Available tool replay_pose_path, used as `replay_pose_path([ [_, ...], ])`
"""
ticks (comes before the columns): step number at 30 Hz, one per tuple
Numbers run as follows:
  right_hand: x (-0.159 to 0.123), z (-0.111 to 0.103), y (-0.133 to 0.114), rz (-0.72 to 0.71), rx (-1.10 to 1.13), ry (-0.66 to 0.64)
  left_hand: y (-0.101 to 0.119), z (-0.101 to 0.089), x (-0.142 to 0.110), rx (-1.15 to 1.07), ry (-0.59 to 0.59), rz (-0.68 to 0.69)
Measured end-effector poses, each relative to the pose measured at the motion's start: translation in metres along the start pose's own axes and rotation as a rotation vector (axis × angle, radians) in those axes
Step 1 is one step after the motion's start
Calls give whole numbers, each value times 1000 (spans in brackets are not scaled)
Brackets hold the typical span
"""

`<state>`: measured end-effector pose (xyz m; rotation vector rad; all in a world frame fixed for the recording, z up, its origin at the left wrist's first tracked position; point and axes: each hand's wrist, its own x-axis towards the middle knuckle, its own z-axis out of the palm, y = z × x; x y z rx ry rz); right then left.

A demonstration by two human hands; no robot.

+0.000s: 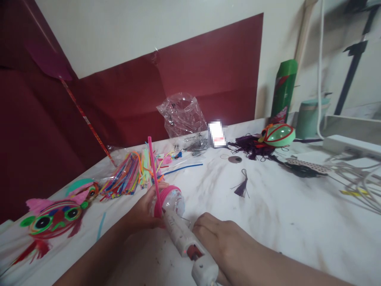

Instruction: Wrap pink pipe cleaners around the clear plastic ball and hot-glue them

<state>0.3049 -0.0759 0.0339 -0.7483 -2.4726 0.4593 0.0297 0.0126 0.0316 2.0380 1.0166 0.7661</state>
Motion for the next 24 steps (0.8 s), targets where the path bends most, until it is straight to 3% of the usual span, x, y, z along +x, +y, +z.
replay_pose_path([
  [6, 0, 1, -3, 42, -15, -56, -3, -2, 1, -7, -6, 25],
  [20, -5, 10, 6, 28, 28, 48, -3, -2, -1, -3, -4, -5],
  [24, -5, 10, 7, 14, 41, 25, -2, -1, -2, 28, -4, -5],
])
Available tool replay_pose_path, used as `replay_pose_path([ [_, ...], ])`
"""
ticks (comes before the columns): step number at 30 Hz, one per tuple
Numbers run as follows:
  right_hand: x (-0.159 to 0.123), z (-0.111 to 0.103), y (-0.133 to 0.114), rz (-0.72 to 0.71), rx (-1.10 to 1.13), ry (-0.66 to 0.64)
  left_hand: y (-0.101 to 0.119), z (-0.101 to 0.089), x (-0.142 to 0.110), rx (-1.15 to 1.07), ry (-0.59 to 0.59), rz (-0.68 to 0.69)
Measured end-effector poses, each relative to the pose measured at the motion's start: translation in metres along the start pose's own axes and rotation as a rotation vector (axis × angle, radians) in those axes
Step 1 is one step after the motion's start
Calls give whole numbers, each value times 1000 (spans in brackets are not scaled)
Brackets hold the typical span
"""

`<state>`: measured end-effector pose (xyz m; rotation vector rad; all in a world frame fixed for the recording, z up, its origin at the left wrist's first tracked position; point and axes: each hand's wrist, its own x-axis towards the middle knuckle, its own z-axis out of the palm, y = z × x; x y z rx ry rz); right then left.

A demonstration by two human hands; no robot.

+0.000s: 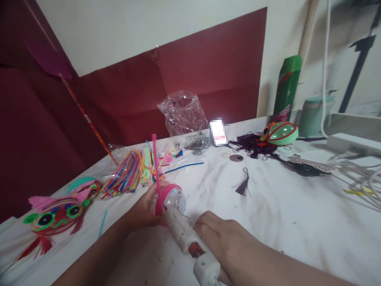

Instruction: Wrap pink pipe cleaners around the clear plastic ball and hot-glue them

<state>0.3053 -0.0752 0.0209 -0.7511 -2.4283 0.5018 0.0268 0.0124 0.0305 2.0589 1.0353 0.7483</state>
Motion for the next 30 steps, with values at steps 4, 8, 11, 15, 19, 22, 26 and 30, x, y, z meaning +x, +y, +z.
replay_pose_path([
  [4, 3, -4, -4, 7, 0, -30, 1, 0, 1, -12, 11, 21],
  [8, 3, -5, -7, 29, -23, -63, 2, 0, 2, -30, -3, 27],
  [11, 3, -6, -8, 15, -22, -23, 1, 0, 1, -44, -12, 19],
  [15, 4, -8, -11, 6, -29, -43, -4, 0, 1, -35, -8, 20],
  [19, 5, -8, -11, 6, -40, -55, -5, 0, 2, -49, -22, 94],
  [22, 3, -5, -8, 24, -58, -32, -2, 0, 1, -25, -12, 69],
  [26, 2, -5, -8, -6, -74, -39, -2, 0, 1, -12, -11, 77],
  [30, 3, -6, -9, 14, -63, -23, -2, 0, 2, -32, -24, 84],
])
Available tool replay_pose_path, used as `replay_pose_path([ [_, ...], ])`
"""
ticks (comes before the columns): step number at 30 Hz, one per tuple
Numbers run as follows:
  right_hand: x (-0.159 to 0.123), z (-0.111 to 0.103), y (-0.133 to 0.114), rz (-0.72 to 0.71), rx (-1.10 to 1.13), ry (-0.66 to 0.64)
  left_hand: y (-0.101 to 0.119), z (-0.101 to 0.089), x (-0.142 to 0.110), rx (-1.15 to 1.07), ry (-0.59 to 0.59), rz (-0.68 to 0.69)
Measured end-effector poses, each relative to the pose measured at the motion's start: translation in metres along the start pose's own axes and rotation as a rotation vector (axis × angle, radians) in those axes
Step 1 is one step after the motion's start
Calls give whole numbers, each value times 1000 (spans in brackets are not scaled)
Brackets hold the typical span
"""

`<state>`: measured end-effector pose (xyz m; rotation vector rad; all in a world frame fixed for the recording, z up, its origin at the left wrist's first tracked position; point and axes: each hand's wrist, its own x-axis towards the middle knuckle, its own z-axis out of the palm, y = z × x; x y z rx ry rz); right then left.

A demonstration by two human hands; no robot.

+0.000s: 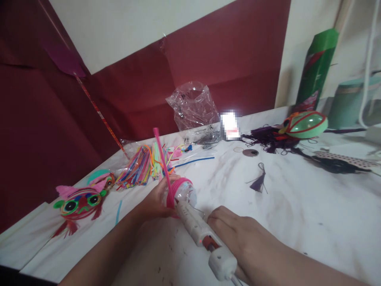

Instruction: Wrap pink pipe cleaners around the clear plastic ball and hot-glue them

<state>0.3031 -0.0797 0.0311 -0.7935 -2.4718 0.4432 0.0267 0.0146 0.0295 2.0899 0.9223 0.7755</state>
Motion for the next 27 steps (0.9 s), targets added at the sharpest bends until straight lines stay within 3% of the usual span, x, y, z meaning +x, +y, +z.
replay_pose_path([
  [13, -3, 5, 5, 19, 78, 18, 1, 0, 0, 41, 3, -33],
  [20, 1, -1, 0, 36, 40, -72, 2, 0, 0, 29, -7, -9],
  [27, 3, -7, -1, 71, 38, 39, 3, 1, 0, 39, -5, 8],
])
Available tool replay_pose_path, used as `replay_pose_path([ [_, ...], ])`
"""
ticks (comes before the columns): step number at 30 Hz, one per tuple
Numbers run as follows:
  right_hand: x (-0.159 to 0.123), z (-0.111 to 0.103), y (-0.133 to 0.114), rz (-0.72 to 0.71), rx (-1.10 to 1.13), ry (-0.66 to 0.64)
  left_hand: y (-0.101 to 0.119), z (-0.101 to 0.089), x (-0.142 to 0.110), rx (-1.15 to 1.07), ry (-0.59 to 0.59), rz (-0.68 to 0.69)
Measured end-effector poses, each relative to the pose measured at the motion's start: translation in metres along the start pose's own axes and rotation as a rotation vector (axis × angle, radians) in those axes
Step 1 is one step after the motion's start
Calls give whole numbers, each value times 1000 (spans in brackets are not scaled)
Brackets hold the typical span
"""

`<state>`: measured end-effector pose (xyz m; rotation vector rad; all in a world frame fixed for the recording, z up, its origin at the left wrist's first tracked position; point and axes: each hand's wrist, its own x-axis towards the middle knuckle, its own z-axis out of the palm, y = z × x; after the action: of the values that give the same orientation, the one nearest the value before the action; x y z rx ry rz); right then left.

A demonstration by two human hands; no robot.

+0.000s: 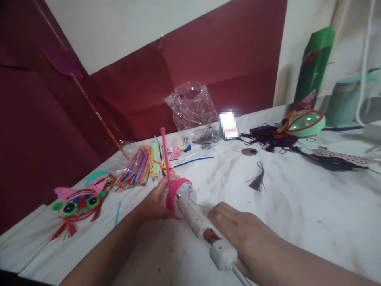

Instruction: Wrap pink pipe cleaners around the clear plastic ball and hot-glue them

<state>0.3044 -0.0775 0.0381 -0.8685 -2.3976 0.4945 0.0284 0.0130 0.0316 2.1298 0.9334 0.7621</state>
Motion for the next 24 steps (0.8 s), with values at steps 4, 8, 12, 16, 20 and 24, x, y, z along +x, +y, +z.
replay_pose_path([
  [4, 0, -2, -4, -5, 1, -53, 1, 1, 0, -8, -2, -16],
  [8, -1, 1, -3, -1, -3, -103, 1, 0, 0, 4, 0, -19],
  [12, -5, 5, 2, -21, 18, -87, -1, 0, 0, 21, -4, -35],
  [16, -4, 6, 1, 17, 26, -81, -3, 0, 0, -6, -1, -45],
  [20, -2, 3, -1, 32, 33, -66, 0, 0, 0, 4, -4, -47],
  [24, -3, 4, 2, 25, 29, 20, 1, 0, 0, 4, -2, -20],
])
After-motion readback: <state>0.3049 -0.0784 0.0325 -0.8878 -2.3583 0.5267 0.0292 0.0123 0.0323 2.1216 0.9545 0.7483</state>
